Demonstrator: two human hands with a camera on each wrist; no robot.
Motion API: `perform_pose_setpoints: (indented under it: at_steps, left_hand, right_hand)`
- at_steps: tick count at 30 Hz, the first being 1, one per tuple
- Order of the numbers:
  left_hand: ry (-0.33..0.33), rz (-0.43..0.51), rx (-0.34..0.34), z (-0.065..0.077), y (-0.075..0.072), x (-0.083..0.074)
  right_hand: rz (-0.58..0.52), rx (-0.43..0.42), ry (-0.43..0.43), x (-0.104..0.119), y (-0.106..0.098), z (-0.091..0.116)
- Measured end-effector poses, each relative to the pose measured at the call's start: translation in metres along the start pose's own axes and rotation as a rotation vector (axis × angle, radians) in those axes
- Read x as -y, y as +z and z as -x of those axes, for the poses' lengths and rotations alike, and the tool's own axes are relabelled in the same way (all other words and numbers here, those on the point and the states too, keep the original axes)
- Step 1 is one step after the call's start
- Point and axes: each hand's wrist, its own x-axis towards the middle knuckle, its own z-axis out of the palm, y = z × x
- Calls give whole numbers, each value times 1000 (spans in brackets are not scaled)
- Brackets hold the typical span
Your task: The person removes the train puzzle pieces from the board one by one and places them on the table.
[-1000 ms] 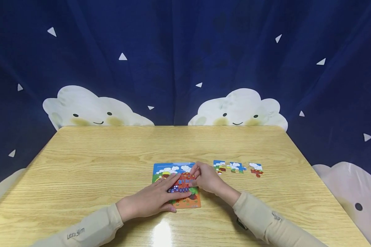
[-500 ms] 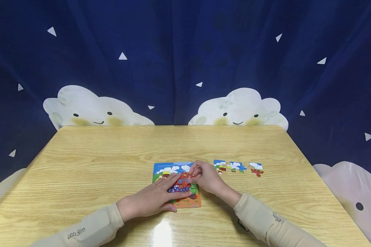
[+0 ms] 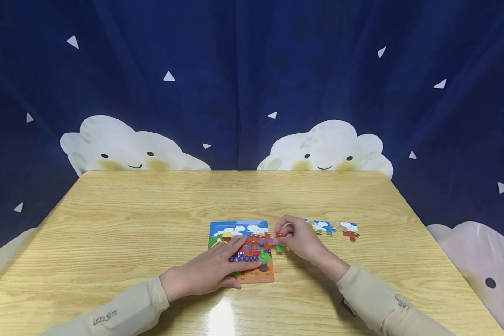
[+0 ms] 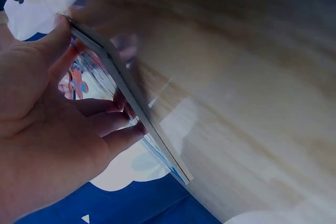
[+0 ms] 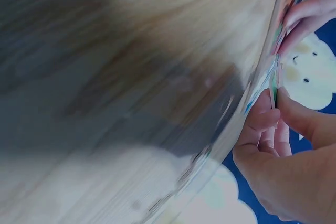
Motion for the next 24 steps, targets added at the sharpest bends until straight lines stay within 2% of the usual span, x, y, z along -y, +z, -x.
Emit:
perform_pose_setpoints:
  at_steps: [10, 16, 24]
  left_hand:
    - [9, 5, -8, 0, -1, -1]
    - [6, 8, -8, 0, 0, 0]
    - [-2, -4, -1, -1, 1, 0]
  right_hand:
    - [15, -32, 51, -25, -35, 20]
    - [90, -73, 52, -40, -51, 30]
    - [153, -97, 185, -58, -76, 46]
